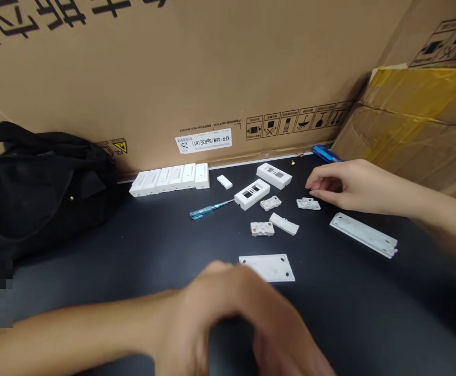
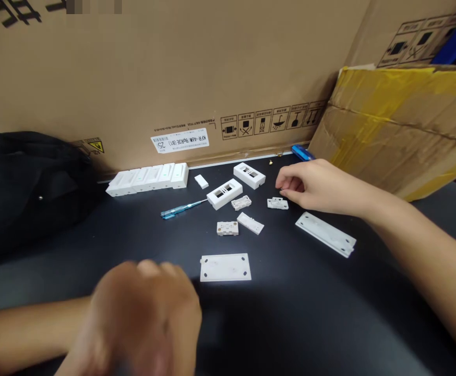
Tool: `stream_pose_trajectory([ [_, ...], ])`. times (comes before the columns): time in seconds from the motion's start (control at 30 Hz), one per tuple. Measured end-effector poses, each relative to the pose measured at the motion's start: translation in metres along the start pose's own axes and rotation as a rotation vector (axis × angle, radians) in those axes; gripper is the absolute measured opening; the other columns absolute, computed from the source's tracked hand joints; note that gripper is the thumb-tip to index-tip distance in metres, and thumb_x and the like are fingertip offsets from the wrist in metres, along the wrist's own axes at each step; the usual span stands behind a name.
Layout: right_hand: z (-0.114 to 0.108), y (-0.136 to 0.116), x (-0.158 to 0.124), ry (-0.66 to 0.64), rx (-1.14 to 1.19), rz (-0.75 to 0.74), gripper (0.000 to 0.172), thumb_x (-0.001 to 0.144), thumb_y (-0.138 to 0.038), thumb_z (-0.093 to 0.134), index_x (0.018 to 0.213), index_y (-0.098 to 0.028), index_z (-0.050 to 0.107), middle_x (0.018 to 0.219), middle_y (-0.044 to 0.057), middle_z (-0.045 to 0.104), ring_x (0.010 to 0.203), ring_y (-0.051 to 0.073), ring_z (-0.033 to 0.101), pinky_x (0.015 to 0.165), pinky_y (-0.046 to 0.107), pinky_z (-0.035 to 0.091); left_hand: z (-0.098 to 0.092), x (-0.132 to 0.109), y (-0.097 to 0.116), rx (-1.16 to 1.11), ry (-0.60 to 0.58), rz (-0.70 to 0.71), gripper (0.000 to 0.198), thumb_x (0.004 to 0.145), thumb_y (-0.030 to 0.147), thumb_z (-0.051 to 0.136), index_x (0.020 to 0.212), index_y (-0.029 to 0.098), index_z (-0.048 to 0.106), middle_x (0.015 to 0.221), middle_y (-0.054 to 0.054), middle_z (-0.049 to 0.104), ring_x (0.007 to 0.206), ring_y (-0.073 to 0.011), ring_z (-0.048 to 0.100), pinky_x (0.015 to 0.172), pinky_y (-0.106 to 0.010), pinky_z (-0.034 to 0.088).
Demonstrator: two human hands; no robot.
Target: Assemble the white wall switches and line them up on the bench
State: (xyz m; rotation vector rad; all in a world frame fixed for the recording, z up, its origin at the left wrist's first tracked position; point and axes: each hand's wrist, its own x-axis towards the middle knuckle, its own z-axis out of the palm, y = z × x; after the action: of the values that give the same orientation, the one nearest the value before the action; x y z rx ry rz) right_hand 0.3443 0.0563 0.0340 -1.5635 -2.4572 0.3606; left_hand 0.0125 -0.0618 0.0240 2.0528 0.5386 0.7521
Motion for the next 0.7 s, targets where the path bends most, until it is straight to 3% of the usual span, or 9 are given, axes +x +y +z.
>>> stream_pose_trajectory([
  [0.13,-0.001,-0.008,-0.002,-0.043,0.006,-0.013,0.022,0.087,-0.032,0.054,0.092,-0.018,0.071,0.081,0.009,0.076,0.069,0.021,0.069,0.064,0.032,0.049,-0.026,0.029,-0.036,-0.045,0.082,0.058,0.023,0.094,0.025,0.077,0.085,0.022,0.055,0.071,0.003,0.065,0.059,-0.0086,0.058,0.057,-0.021,0.049],
  [0.27,0.0,-0.016,-0.002,-0.062,0.035,-0.036,0.022,0.089,-0.03,0.054,0.092,-0.017,0.071,0.08,0.008,0.075,0.068,0.019,0.068,0.062,0.03,0.048,-0.043,0.046,-0.068,0.227,0.121,-0.1,0.04,0.096,0.031,0.075,0.07,0.018,0.048,0.061,0.007,0.049,0.056,-0.006,0.039,0.054,-0.021,0.035],
  [0.37,0.003,-0.016,-0.002,-0.056,0.049,-0.06,0.019,0.088,-0.03,0.056,0.091,-0.019,0.071,0.078,0.006,0.075,0.066,0.019,0.067,0.06,0.029,0.047,-0.048,0.048,-0.079,0.261,0.117,-0.15,0.044,0.096,0.036,0.074,0.067,0.017,0.047,0.059,0.008,0.047,0.056,-0.0058,0.036,0.054,-0.02,0.032],
  [0.57,0.004,-0.014,-0.002,0.019,0.048,-0.097,0.011,0.085,-0.029,0.059,0.085,-0.024,0.07,0.072,0.002,0.072,0.059,0.018,0.064,0.056,0.03,0.045,-0.047,0.045,-0.08,0.031,0.114,-0.274,0.028,0.087,0.035,0.083,0.076,0.015,0.067,0.068,-0.002,0.074,0.059,-0.0119,0.065,0.057,-0.021,0.05],
  [0.7,0.002,-0.014,-0.003,0.067,0.023,-0.097,0.01,0.083,-0.028,0.06,0.085,-0.024,0.069,0.073,0.004,0.073,0.06,0.02,0.065,0.058,0.033,0.047,-0.047,0.046,-0.079,-0.049,0.124,-0.28,0.017,0.088,0.03,0.081,0.083,0.015,0.075,0.076,-0.007,0.08,0.065,-0.0162,0.075,0.062,-0.023,0.058],
])
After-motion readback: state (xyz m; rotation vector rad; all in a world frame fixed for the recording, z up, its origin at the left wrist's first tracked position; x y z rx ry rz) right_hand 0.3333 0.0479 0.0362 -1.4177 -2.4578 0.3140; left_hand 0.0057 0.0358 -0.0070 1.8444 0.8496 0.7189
